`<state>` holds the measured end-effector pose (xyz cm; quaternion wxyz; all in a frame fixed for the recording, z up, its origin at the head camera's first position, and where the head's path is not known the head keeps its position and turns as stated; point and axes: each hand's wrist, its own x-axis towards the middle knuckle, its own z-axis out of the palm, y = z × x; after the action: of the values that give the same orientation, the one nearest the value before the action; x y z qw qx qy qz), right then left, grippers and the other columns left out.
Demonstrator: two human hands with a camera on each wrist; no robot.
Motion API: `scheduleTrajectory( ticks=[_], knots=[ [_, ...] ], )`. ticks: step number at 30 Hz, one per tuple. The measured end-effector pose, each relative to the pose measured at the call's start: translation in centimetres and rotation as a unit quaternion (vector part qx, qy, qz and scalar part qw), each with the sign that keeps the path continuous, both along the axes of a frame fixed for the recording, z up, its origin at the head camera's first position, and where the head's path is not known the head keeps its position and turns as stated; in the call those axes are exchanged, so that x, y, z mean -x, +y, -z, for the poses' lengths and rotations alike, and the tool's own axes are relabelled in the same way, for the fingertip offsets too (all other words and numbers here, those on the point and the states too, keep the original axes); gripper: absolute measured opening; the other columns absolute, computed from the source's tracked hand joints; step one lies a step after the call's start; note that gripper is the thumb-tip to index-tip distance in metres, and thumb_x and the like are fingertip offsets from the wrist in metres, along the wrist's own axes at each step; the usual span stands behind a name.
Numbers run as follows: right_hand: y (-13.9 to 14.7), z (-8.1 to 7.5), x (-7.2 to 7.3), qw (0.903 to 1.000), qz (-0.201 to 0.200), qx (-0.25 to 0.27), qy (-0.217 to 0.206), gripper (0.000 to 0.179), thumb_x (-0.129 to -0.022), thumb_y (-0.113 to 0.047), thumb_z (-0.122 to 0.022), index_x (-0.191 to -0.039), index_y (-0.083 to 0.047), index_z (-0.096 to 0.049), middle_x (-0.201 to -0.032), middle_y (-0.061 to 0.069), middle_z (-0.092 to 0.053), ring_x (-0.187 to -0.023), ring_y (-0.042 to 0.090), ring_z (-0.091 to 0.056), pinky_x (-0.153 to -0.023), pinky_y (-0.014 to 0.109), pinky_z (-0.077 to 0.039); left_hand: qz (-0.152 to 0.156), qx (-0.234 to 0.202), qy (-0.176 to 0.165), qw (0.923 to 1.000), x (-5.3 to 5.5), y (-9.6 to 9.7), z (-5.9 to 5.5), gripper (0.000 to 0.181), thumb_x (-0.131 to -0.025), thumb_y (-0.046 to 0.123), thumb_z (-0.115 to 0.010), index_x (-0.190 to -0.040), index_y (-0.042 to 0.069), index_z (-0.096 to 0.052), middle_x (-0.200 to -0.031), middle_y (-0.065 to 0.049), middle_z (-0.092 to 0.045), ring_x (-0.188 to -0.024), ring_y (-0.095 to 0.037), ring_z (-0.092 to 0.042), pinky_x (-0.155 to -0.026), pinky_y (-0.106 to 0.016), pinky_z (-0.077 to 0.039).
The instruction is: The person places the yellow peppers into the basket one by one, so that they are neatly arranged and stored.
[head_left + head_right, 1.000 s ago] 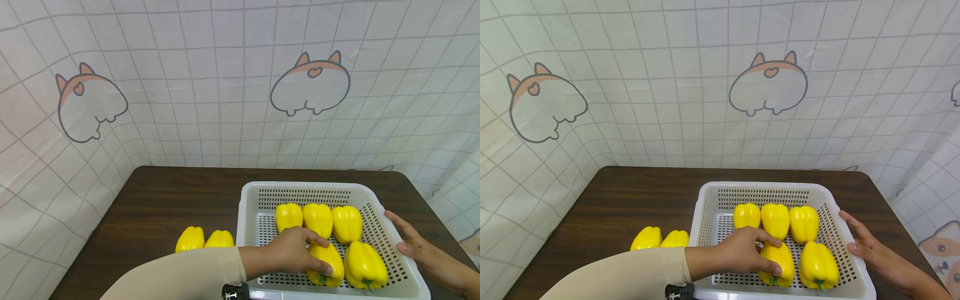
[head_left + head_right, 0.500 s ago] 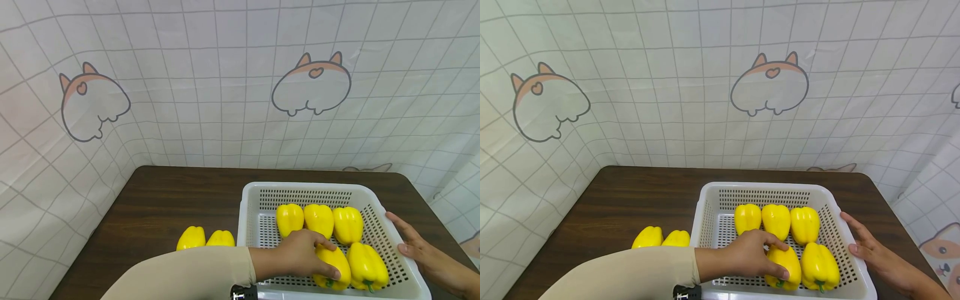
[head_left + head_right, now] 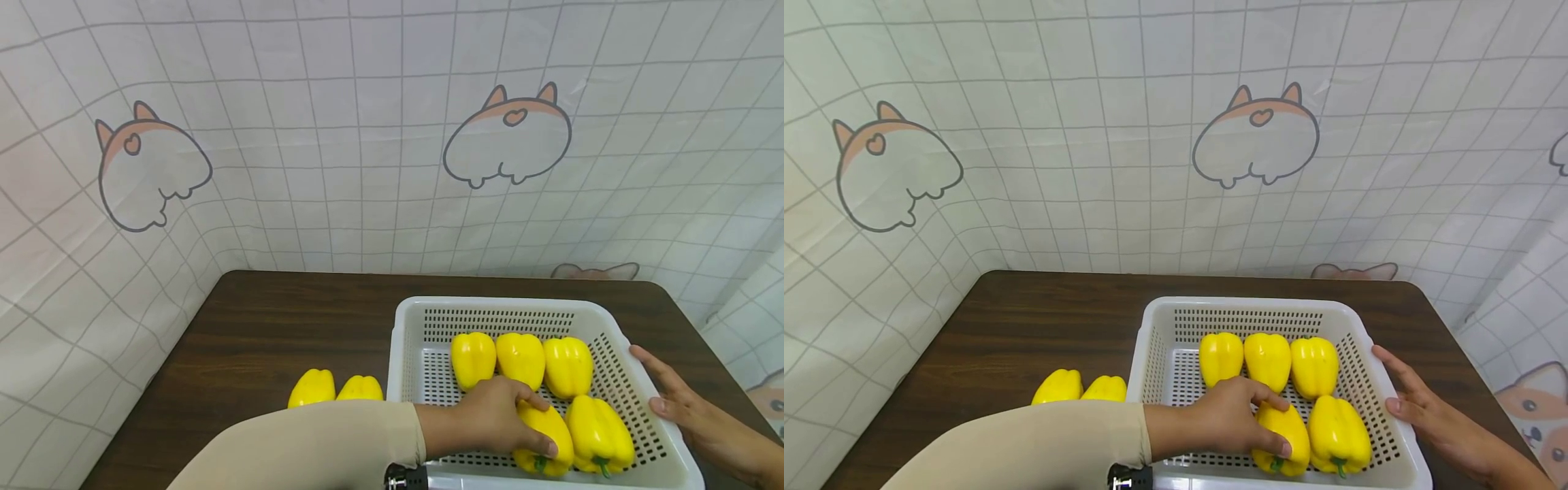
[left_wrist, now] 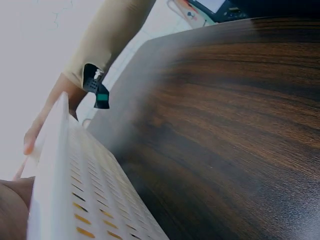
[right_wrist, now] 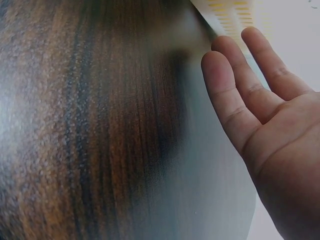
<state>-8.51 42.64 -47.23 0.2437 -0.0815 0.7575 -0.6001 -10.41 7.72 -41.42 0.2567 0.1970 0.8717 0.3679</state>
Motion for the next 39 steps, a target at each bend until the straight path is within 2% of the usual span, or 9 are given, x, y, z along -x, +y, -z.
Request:
scheduleTrajectory(
  ticks=[6,10,22,27,39],
  knots=[
    [0.36,0.29,0.18,0.9999,-0.008,0.014,-0.004,0.068,-0.111,-0.030,-0.026,-0.152,-0.058,0.022,-0.155,0.037,0.024,-0.127,0.035,-0.052,-0.079,0.061,-0.057,-0.011,-0.004,0.000,0.9999,0.09,0.20,0.28,0.040,-0.075,0.029,-0.094,-0.111,0.033,-0.078,-0.099,0.017,-0.064,-0.087,0.002,-0.053,-0.076,-0.020,-0.050],
    [0.43,0.44,0.19,0.9999,-0.009,0.013,-0.003,0.068,-0.111,-0.031,-0.025,-0.152,-0.057,0.022,-0.155,0.036,0.026,-0.128,0.035,-0.051,-0.080,0.061,-0.057,-0.019,-0.012,-0.013,0.9997,0.11,0.37,0.37,0.040,-0.075,0.027,-0.094,-0.111,0.031,-0.078,-0.099,0.016,-0.064,-0.087,0.002,-0.054,-0.076,-0.020,-0.052],
    [0.26,0.56,0.07,0.9999,-0.005,0.007,0.008,0.070,-0.111,-0.029,-0.026,-0.154,-0.054,0.022,-0.155,0.035,0.025,-0.128,0.039,-0.050,-0.078,0.060,-0.057,-0.034,-0.008,-0.024,0.9991,0.18,0.69,0.69,0.039,-0.075,0.026,-0.094,-0.111,0.032,-0.078,-0.099,0.016,-0.063,-0.086,0.001,-0.054,-0.073,-0.021,-0.052],
    [0.35,0.55,0.07,0.9998,-0.010,0.012,0.010,0.069,-0.111,-0.029,-0.025,-0.154,-0.055,0.022,-0.155,0.034,0.026,-0.130,0.038,-0.049,-0.078,0.060,-0.057,-0.031,-0.005,-0.019,0.9993,0.14,0.69,0.58,0.039,-0.076,0.027,-0.093,-0.111,0.032,-0.078,-0.099,0.016,-0.063,-0.086,0.001,-0.053,-0.072,-0.021,-0.052],
    [0.33,0.56,0.08,0.9997,-0.012,0.019,0.006,0.068,-0.111,-0.028,-0.023,-0.153,-0.058,0.021,-0.154,0.038,0.023,-0.126,0.028,-0.053,-0.079,0.060,-0.057,-0.031,-0.018,-0.021,0.9991,0.11,0.44,0.39,0.039,-0.079,0.027,-0.091,-0.116,0.028,-0.077,-0.100,0.014,-0.064,-0.086,0.001,-0.054,-0.072,-0.021,-0.052]
  ],
)
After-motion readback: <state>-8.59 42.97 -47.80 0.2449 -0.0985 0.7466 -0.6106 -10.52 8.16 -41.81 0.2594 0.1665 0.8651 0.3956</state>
